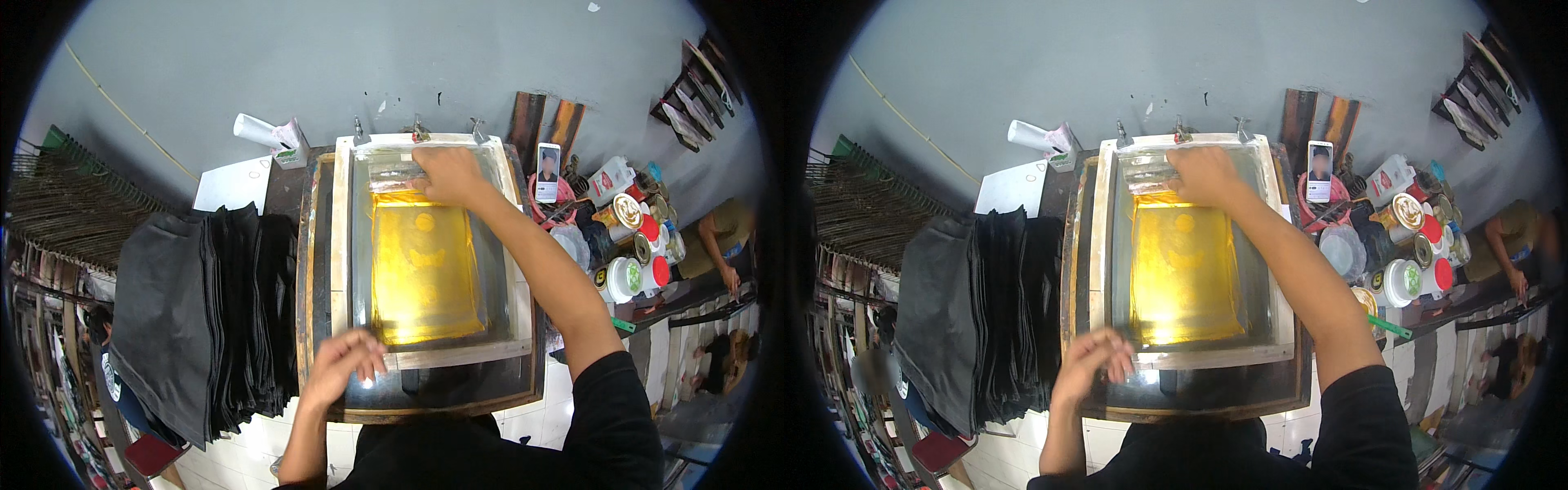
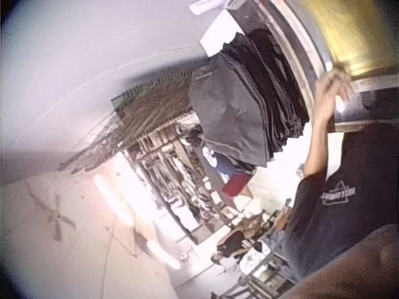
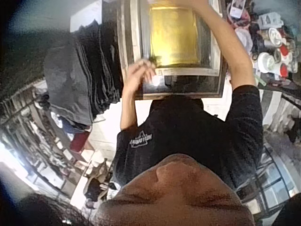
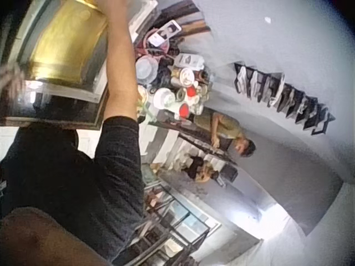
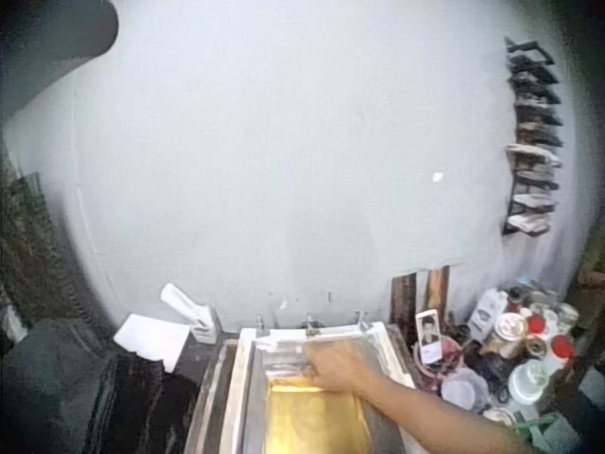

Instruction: The person applies yellow ink to a stencil frame with a squeegee, presses it onto black bags one by one, and lifts the frame to reveal the printed design.

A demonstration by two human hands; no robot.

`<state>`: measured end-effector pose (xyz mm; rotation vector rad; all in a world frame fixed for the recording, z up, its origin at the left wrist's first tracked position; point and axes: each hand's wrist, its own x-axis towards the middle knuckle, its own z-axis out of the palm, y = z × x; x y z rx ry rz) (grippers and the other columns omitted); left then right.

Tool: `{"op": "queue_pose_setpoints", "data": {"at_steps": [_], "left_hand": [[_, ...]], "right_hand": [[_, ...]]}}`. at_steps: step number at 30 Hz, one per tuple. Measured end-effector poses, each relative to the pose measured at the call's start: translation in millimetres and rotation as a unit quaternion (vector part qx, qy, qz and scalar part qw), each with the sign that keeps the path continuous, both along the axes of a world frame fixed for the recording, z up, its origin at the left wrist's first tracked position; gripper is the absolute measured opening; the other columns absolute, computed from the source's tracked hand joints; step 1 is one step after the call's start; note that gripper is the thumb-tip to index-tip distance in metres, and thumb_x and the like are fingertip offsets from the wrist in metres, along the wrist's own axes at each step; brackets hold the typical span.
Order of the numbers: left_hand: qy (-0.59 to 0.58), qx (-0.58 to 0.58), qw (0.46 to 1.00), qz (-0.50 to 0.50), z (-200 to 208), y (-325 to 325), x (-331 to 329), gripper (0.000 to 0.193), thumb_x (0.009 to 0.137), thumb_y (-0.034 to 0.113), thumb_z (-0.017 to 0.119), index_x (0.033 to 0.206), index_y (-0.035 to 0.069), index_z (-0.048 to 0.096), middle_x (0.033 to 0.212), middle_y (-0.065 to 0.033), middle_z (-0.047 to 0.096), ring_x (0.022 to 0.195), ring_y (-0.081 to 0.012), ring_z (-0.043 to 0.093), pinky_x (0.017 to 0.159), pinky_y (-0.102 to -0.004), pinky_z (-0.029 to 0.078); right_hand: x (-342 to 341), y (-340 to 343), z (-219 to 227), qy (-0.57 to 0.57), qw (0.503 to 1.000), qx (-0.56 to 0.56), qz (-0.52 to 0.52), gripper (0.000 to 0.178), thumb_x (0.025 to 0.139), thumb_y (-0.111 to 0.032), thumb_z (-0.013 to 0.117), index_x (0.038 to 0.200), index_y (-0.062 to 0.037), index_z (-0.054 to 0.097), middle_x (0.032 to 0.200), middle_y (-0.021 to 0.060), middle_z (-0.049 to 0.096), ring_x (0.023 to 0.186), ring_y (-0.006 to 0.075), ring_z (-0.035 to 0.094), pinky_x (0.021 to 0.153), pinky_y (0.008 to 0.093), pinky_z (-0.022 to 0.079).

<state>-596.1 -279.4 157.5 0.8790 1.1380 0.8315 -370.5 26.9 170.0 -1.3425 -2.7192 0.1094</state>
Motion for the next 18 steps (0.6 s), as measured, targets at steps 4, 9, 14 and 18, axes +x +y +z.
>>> {"op": "queue_pose_setpoints", "data": {"at_steps": [4,9,14,18], "left_hand": [[0.274,0.241,0.93,0.042,39.9,86.9,16.1,0.021,0.097,0.013,0.065,0.112,-0.002,0.067,0.1,-0.0124,0.074,0.096,-0.022,0.069,0.085,-0.0341,0.053],[0.425,0.443,0.783,0.096,23.8,159.8,18.1,0.03,0.086,0.012,0.075,0.113,-0.001,0.07,0.112,-0.023,0.07,0.115,-0.0394,0.064,0.104,-0.0438,0.047],[0.454,0.372,0.809,0.0,6.9,140.1,16.8,0.029,0.083,0.011,0.078,0.109,0.0,0.072,0.109,-0.0199,0.072,0.11,-0.0385,0.065,0.103,-0.0433,0.046],[0.457,0.366,0.811,-0.007,5.9,95.1,22.2,0.029,0.082,0.013,0.08,0.107,0.001,0.072,0.108,-0.0181,0.073,0.107,-0.0361,0.066,0.101,-0.0436,0.045]], "right_hand": [[16.5,-22.5,-25.5,0.062,0.994,0.081,0.03,0.042,0.089,-0.044,0.073,0.097,-0.0053,0.058,0.093,0.0164,0.071,0.089,0.0389,0.069,0.076,0.0505,0.053],[15.7,-65.4,-18.6,0.067,0.995,0.064,0.036,0.037,0.088,-0.037,0.074,0.1,-0.0063,0.056,0.095,0.0151,0.07,0.093,0.0362,0.069,0.076,0.0496,0.053],[25.6,-113.9,-20.4,0.063,0.996,0.047,0.033,0.034,0.088,-0.034,0.073,0.102,-0.0068,0.058,0.095,0.0115,0.067,0.092,0.032,0.069,0.076,0.0462,0.055],[30.7,-157.6,-24.5,0.049,0.998,0.029,0.028,0.031,0.089,-0.032,0.072,0.103,-0.0072,0.06,0.094,0.01,0.066,0.089,0.0303,0.069,0.074,0.0444,0.056]]}}
